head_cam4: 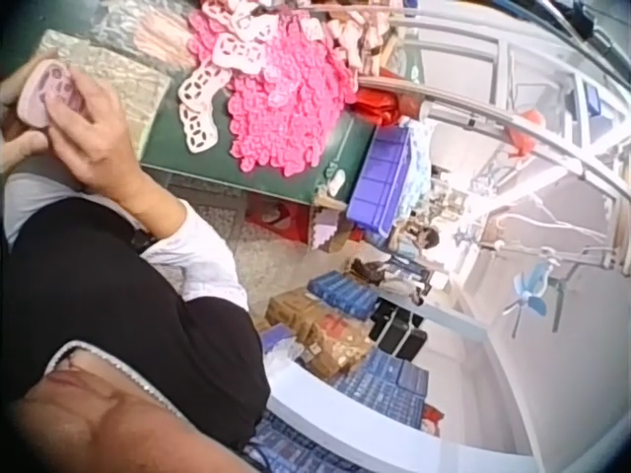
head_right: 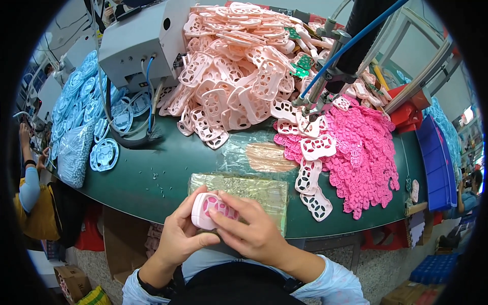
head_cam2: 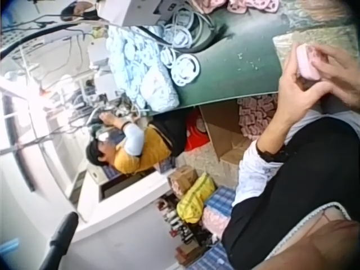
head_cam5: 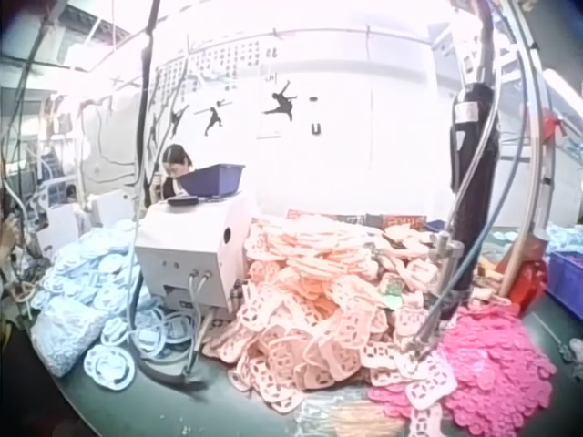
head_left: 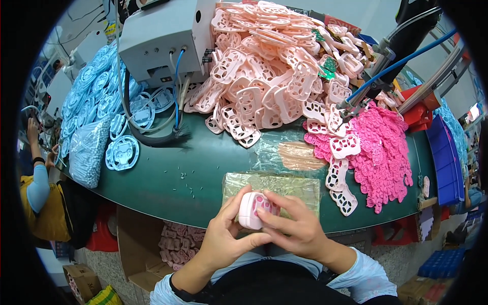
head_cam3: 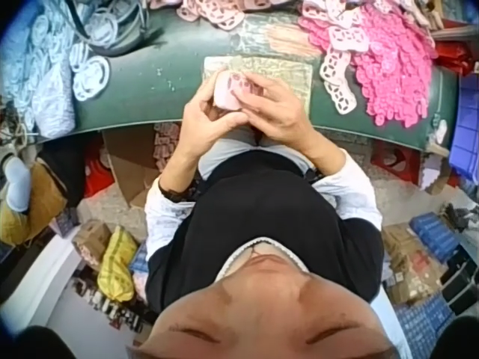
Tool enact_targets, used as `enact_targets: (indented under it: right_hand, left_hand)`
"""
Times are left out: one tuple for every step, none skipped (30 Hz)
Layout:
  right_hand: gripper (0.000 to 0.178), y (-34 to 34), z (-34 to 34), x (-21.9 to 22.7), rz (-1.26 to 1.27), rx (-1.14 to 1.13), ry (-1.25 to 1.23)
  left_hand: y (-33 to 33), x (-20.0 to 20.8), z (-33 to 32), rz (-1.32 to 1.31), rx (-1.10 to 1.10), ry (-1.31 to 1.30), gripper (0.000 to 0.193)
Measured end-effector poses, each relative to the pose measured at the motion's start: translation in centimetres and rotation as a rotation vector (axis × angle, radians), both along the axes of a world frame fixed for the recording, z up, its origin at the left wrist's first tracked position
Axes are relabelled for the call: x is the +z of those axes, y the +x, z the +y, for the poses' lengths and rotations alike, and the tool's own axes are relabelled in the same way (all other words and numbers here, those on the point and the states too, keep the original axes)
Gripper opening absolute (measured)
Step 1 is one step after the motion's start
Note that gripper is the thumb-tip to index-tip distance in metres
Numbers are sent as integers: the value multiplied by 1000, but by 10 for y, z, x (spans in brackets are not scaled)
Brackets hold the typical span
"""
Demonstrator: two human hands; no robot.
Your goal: Assembling a toy or electronic device by placing a circuit board and buttons into a plastic casing and using a mechanical press.
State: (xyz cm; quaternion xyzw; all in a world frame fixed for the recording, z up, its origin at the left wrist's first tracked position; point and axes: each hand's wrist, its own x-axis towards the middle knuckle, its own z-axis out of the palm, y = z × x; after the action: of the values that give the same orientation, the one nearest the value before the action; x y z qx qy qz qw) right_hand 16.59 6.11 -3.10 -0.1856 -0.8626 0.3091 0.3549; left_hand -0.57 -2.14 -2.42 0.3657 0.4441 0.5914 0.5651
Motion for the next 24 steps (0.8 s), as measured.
enact_targets:
  right_hand:
    - [44, -4, -3, 0, 6, -23, 54]
    - [44, -3, -1, -2, 6, -23, 53]
    - [46, -1, 1, -6, 7, 17, -20]
    - [48, 2, 3, -8, 9, 58, -93]
    - [46, 6, 8, -2, 30, 91, -259]
    - [39, 9, 7, 4, 9, 40, -518]
    - [33, 6, 9, 4, 36, 52, -546]
    - [27, 2, 11, 4, 64, 64, -574]
    - [27, -2, 13, 4, 62, 61, -574]
    - [23, -6, 14, 4, 119, 60, -579]
    - [22, -11, 15, 4, 175, 60, -583]
    - [22, -16, 13, 6, 174, 55, -582]
    - [25, -20, 11, 8, 230, 16, -678]
    - [30, -25, 9, 10, 287, -25, -773]
    - [36, -31, 8, 8, 328, -63, -755]
    - [36, -35, 6, 9, 327, -64, -755]
    - [36, -37, 5, 9, 348, -57, -780]
    - [37, -39, 4, 9, 367, -42, -808]
    - [37, -39, 4, 9, 364, -37, -810]
    - [40, -38, 5, 7, 363, 1, -809]
    - [44, -36, 7, 6, 360, 26, -808]
    - [44, -37, 9, 5, 356, 21, -810]
    - [44, -40, 12, 6, 379, -12, -816]
    - [44, -43, 13, 8, 407, -44, -819]
  left_hand:
    - [0, -1, 0, 20, 1, 4, 74]
    - [-1, -3, -1, 41, 2, 8, 73]
    - [-1, -6, -2, 82, 13, 11, 65]
    - [-5, -7, -5, 81, 11, 10, 65]
    - [-10, -8, -8, 162, -13, -47, 61]
    - [-12, -9, -12, 244, -34, -108, 57]
    - [-9, -9, -14, 263, 47, -75, 50]
    - [-9, -8, -17, 263, 47, -80, 50]
    - [-8, -7, -17, 443, 42, -18, 49]
    - [-7, -5, -17, 623, 36, 44, 49]
    - [-3, -3, -15, 728, 49, 100, 49]
    - [1, -1, -14, 725, 46, 102, 49]
    - [6, 1, -13, 793, 55, 140, 50]
    - [9, 1, -12, 860, 63, 179, 52]
    - [10, 1, -10, 875, 35, 187, 56]
    - [11, 1, -9, 874, 34, 187, 56]
    - [13, 1, -8, 865, 1, 133, 58]
    - [14, 0, -8, 857, -25, 73, 59]
    - [16, -7, -8, 857, -19, 70, 59]
    - [17, -17, -8, 873, -35, 130, 62]
    - [21, -22, -5, 882, -61, 193, 64]
    - [24, -23, -4, 877, -63, 191, 64]
    - [26, -21, -2, 877, -81, 164, 73]
    - [28, -18, -1, 882, -99, 139, 83]
